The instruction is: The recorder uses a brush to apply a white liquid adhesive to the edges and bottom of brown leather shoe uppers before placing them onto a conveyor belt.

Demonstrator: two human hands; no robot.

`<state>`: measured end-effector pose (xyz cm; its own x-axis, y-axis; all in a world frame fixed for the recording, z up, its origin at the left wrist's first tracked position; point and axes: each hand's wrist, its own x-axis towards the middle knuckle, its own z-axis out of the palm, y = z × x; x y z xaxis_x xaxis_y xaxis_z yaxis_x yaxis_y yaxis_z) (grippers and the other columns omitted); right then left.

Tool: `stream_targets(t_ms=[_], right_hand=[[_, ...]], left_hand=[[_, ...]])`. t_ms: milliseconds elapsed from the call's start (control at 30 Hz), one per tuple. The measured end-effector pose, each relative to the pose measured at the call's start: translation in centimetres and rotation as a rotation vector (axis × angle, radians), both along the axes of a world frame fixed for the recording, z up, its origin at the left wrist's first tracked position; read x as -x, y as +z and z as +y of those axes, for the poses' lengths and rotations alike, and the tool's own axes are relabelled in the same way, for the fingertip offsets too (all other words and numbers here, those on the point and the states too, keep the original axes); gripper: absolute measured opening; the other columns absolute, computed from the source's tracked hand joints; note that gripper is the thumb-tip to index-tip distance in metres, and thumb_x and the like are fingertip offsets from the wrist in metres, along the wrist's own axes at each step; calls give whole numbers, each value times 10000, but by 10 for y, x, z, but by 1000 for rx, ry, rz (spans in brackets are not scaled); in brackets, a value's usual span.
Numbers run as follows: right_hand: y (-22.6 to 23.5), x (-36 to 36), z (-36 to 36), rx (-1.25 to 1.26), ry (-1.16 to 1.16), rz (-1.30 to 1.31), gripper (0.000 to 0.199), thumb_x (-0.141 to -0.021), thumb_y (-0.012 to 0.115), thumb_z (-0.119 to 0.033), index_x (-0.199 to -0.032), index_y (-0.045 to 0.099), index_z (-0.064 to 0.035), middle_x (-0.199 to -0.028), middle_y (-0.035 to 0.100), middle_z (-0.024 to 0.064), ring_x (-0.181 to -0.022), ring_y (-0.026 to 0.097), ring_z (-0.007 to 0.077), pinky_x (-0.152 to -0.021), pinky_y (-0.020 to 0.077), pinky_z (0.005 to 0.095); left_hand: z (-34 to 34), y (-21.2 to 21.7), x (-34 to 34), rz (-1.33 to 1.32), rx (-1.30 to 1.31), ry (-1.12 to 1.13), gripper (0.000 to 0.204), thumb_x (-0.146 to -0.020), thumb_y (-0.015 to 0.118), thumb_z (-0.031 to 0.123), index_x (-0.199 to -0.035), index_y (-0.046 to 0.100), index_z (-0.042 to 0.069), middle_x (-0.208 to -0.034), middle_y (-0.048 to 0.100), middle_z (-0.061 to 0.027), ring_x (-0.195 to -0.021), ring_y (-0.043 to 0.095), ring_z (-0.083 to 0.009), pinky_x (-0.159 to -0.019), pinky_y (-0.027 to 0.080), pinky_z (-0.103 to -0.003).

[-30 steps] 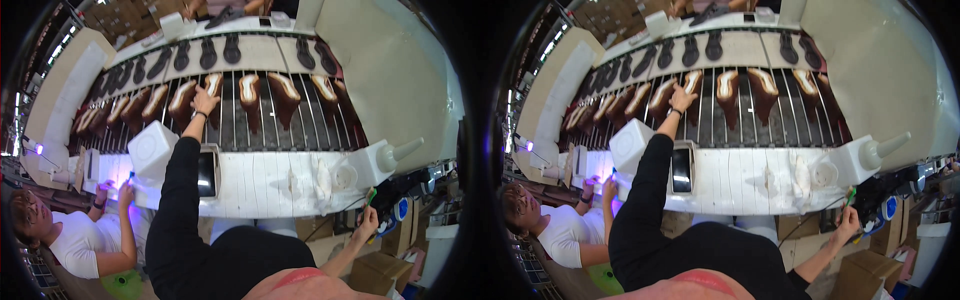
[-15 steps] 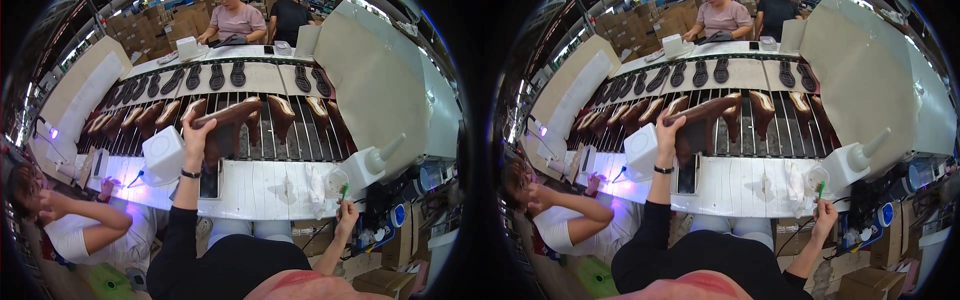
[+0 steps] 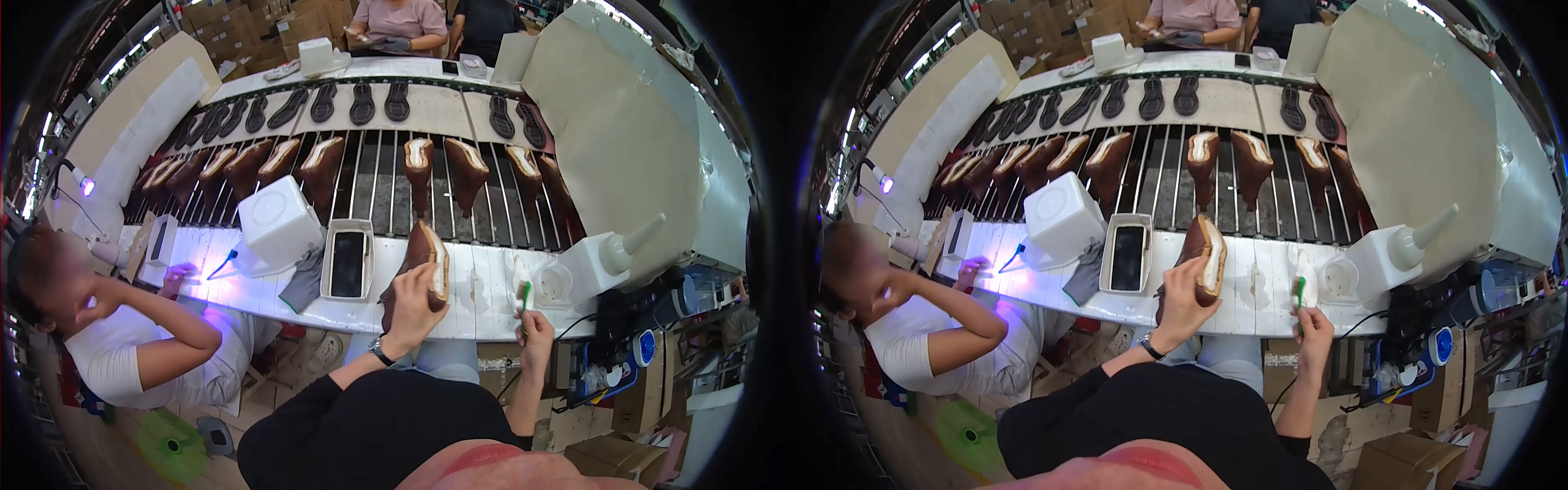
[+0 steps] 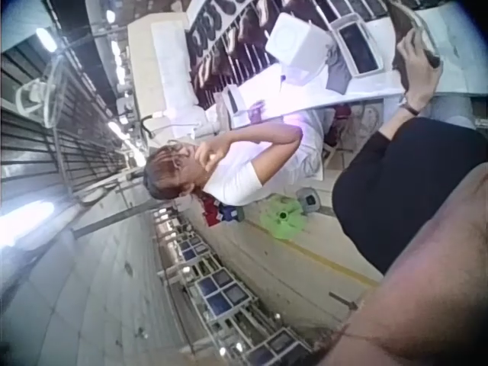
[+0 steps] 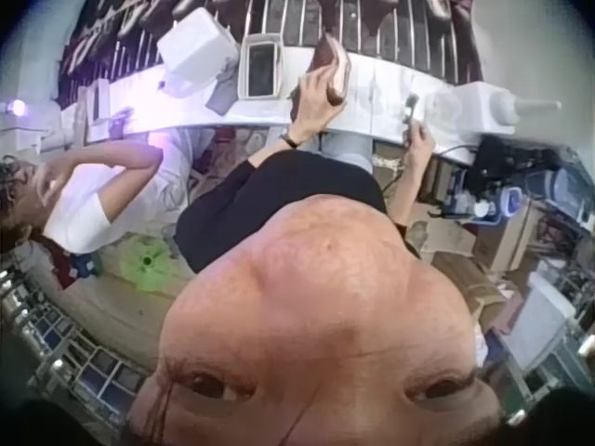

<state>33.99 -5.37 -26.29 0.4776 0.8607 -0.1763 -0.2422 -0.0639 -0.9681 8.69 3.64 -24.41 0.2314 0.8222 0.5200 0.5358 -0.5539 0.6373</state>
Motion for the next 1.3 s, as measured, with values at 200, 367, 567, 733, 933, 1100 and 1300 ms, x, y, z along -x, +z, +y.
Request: stream_targets(t_ms=[200, 367, 567, 733, 933, 1100, 1300], right_hand=[[-7, 32, 29, -85, 141, 109, 150, -940, 612, -102, -978, 667, 32, -864, 674, 76, -522, 462, 60, -449, 316, 186], [-7, 25, 33, -101, 133, 113, 155, -937, 630, -115, -975, 671, 30, -861, 674, 78, -521, 462, 61, -450, 312, 187], [-14, 11, 19, -60, 20, 44, 164, -958, 608, -131, -951, 656, 25, -863, 669, 69, -531, 450, 59, -453, 318, 186], [-9, 29, 27, -92, 74, 68, 167, -959, 607, -132, -980, 662, 24, -862, 666, 66, -542, 467, 62, -456, 317, 184], [-15, 25, 28, -77, 34, 123, 158, -947, 625, -127, -980, 668, 22, -862, 667, 73, -546, 467, 68, -464, 323, 196], [-17, 25, 29, -105, 74, 76, 191, -967, 600, -160, -978, 655, 23, -840, 651, 61, -487, 422, 62, -420, 297, 193], [16, 67, 68, -184, 149, 346, 297, -965, 570, -94, -1235, 556, 28, -1010, 624, 77, -667, 488, 64, -552, 358, 178]], left_hand=[[7, -25, -20, -74, 461, -560, 685, -775, 787, 189, -1365, 479, 27, -1223, 587, -181, -1168, 526, -311, -1038, 399, -398], [33, 177, 38, -598, 879, -1146, 729, -788, 757, 83, -1424, 412, -13, -640, 590, 37, -618, 576, -41, -620, 451, -177], [12, 307, 58, -666, 295, -2036, 205, -1016, 479, 269, -1007, 589, 97, -584, 478, 15, -428, 389, -127, -408, 301, -277], [-11, 328, 101, -493, 25, -1953, 167, -983, 501, 218, -976, 629, 111, -563, 461, 40, -421, 386, -100, -437, 299, -256], [-7, 316, 118, -264, -241, -1944, 153, -941, 528, 153, -938, 680, 129, -537, 441, 72, -412, 382, -67, -473, 297, -230], [-29, 263, 137, 219, -90, -1875, 463, -1014, 445, 398, -1220, 567, 2, -610, 494, 25, -470, 505, -130, -445, 368, -271], [56, 99, 41, -108, 822, -925, 338, -896, 650, 235, -1156, 600, 25, -748, 686, -96, -606, 657, -182, -574, 512, -285]])
